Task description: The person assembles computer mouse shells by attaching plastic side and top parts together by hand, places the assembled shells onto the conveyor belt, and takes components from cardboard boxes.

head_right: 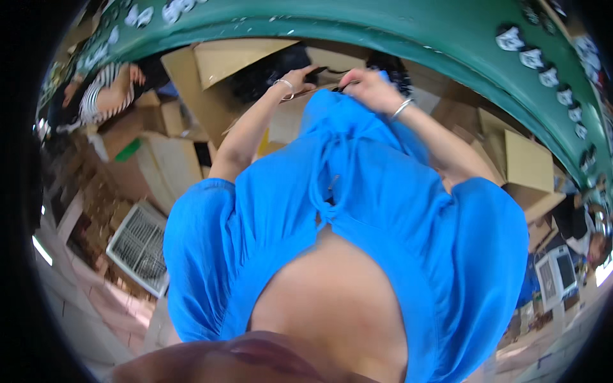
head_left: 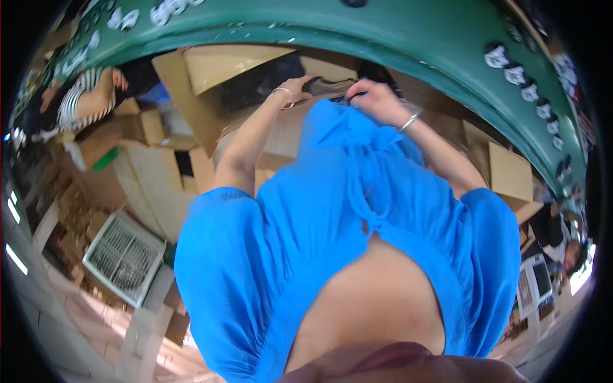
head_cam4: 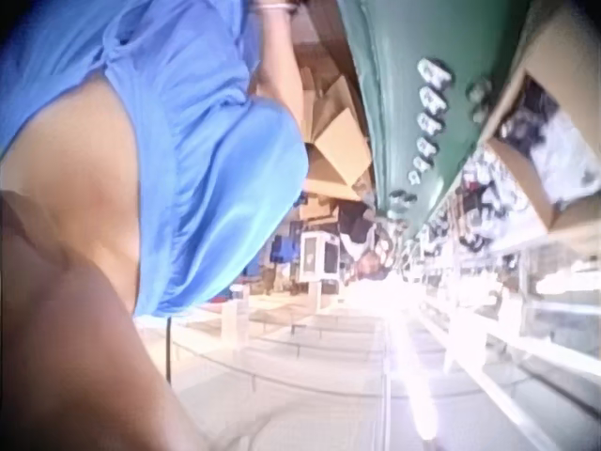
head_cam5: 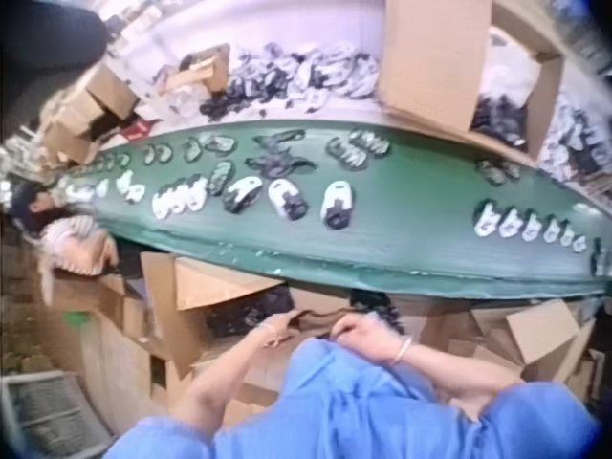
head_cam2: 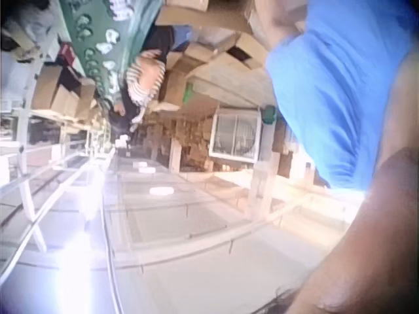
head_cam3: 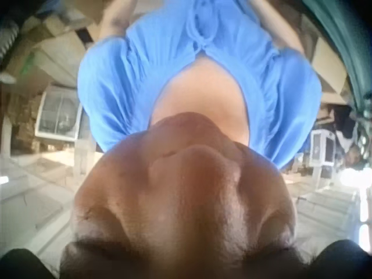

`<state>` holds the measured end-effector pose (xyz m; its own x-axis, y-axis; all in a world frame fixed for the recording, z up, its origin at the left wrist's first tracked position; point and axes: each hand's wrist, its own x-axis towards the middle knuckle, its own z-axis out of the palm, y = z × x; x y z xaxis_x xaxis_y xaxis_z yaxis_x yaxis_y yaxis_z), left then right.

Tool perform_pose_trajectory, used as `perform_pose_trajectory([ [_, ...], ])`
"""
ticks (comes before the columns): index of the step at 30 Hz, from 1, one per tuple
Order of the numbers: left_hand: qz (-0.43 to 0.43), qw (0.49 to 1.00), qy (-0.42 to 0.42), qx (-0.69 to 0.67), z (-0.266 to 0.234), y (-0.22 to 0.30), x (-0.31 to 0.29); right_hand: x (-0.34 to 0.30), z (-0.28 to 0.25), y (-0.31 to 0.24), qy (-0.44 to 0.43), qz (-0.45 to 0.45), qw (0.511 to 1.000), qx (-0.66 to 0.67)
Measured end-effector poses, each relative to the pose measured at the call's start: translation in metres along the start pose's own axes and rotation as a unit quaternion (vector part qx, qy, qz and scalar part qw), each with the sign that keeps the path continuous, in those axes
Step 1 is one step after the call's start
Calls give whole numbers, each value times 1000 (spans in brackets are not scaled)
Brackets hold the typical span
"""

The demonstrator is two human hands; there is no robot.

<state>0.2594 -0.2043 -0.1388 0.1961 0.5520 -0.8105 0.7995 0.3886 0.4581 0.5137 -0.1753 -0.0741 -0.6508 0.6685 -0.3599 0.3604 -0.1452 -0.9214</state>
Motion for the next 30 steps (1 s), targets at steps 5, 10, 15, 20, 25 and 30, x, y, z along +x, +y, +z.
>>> perform_pose_trajectory([
  [5, 38, 973, 56, 221, 44, -50, 46, -11, 10, -38, -77, 4, 995, 62],
  [10, 212, 912, 214, 280, 3, -46, -15, -37, -19, -71, -86, 57, 971, 215],
  [15, 321, 885, 231, 245, -12, -31, -3, -45, -43, -19, 4, 111, 978, 179],
  [20, 182, 936, 251, 169, -6, 13, -2, -73, -82, -47, 30, 98, 983, 150],
  [25, 123, 945, 90, 291, 39, -12, 67, -65, -82, -9, -46, 182, 943, -276],
  [30, 56, 978, 61, 191, 22, 13, 36, -76, -137, -21, 87, 117, 986, -83],
])
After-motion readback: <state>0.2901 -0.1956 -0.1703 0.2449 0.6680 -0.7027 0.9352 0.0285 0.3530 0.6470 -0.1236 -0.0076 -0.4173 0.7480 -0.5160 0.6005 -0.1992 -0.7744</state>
